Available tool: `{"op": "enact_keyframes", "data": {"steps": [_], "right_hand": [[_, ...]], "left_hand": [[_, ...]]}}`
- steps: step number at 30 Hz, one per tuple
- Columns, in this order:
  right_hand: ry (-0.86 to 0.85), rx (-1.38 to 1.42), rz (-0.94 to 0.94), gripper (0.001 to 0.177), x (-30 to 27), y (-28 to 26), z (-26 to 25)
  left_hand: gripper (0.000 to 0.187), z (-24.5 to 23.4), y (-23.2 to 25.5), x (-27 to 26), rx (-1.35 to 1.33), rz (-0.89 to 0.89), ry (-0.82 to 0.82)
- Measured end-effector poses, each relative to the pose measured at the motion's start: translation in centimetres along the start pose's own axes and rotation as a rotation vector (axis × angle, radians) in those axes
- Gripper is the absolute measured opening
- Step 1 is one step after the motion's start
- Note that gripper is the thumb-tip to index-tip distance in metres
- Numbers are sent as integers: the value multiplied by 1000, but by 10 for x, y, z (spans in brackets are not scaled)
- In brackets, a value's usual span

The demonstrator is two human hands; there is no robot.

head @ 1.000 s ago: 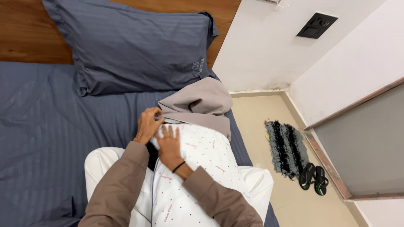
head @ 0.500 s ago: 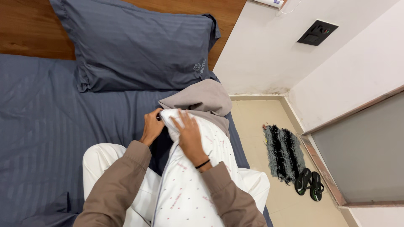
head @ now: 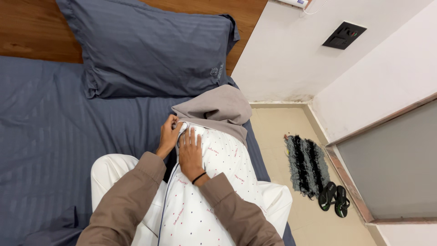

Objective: The person sits on a bed and places a dark blue pillowcase onto a pillow, smoothing it out. They then take a second white pillow and insert it into a light brown pillowcase, adjusting the fabric to fit.

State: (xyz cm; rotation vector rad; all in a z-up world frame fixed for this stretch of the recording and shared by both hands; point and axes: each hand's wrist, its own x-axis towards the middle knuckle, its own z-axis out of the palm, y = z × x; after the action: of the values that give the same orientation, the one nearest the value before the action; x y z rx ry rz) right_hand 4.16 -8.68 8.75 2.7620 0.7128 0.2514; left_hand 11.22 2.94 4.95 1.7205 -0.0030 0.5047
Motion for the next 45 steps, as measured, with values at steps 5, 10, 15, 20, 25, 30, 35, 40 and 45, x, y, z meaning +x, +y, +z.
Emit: {"op": "enact_keyframes", "data": {"steps": [5, 10, 15, 20, 25, 30, 35, 40, 45], "right_hand": [[95, 14, 86, 68, 25, 13, 32], [61, 64, 74, 52, 33, 23, 43], [256, 416, 61, 63, 21, 21, 24], [331, 414, 46, 59, 11, 19, 20], [283, 458, 59, 65, 7, 26, 22], [240, 508, 55, 72, -1, 24, 12], [213, 497, 43, 74, -11, 18, -6], [262, 443, 29, 77, -30, 19, -25], [118, 379, 77, 84, -25, 6, -10]], "left_hand": [[13, -10, 27, -15, 199, 319, -55], [18, -20, 39, -16, 494, 801, -82], [30, -19, 52, -28, 574, 387, 104], [37, -11, 45, -36, 429, -98, 114], [39, -2, -3, -29, 160, -212, -9], [55, 17, -96, -7, -329, -273, -45], [56, 35, -106, 5, -444, -355, -120], [31, 43, -106, 4, -550, -392, -206], [32, 41, -72, -8, -167, -82, 29]]}}
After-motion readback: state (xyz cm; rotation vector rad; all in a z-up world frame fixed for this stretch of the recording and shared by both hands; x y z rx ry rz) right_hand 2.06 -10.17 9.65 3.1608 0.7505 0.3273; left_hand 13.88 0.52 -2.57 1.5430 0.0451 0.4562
